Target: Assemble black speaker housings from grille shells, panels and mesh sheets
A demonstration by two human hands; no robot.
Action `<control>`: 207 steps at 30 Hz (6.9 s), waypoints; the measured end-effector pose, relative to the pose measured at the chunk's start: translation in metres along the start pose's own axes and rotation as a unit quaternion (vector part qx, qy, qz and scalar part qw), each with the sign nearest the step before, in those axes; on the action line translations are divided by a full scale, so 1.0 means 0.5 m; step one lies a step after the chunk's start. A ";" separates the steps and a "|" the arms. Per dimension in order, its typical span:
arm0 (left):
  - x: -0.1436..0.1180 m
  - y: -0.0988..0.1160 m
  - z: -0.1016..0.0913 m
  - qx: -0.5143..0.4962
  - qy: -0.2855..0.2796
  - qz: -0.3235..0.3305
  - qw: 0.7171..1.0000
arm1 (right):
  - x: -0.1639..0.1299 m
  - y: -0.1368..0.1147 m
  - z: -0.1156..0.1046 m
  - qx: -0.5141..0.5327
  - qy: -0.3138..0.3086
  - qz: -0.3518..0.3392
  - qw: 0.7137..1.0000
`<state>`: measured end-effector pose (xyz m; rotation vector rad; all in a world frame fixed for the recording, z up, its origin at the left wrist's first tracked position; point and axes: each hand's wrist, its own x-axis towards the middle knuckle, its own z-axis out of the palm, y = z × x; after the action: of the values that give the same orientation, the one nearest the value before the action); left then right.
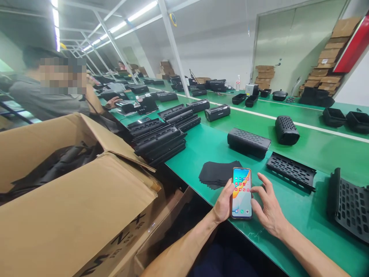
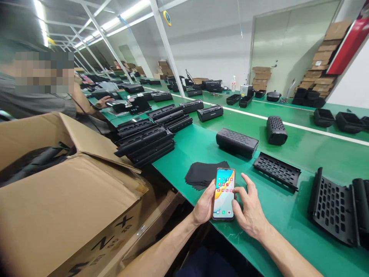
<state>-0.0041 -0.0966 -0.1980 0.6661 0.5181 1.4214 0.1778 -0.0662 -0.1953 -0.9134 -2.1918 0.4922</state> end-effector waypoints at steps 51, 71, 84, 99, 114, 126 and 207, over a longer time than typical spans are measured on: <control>-0.002 -0.001 -0.008 0.033 0.007 -0.008 0.999 | 0.006 -0.005 -0.003 0.017 0.002 0.000 1.000; -0.004 0.000 -0.013 0.068 0.023 -0.016 0.997 | 0.007 -0.009 -0.007 0.025 0.001 0.008 1.000; -0.003 0.004 -0.009 0.073 0.014 -0.024 0.997 | 0.006 -0.004 -0.006 0.022 -0.010 -0.002 1.000; -0.005 0.009 -0.014 0.067 -0.059 -0.035 0.995 | 0.002 0.005 0.003 -0.021 -0.016 -0.011 1.000; -0.007 0.020 -0.027 0.200 -0.141 -0.012 0.970 | 0.002 0.007 0.006 -0.029 -0.017 0.009 0.999; -0.004 0.008 -0.029 0.162 -0.122 0.000 0.979 | 0.003 0.002 -0.002 0.029 0.001 0.031 0.999; -0.007 0.007 -0.013 0.086 -0.052 -0.023 0.995 | 0.009 -0.001 -0.006 0.024 0.014 0.022 0.999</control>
<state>-0.0114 -0.0993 -0.2006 0.8562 0.5732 1.3016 0.1775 -0.0630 -0.1906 -0.9386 -2.1293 0.5464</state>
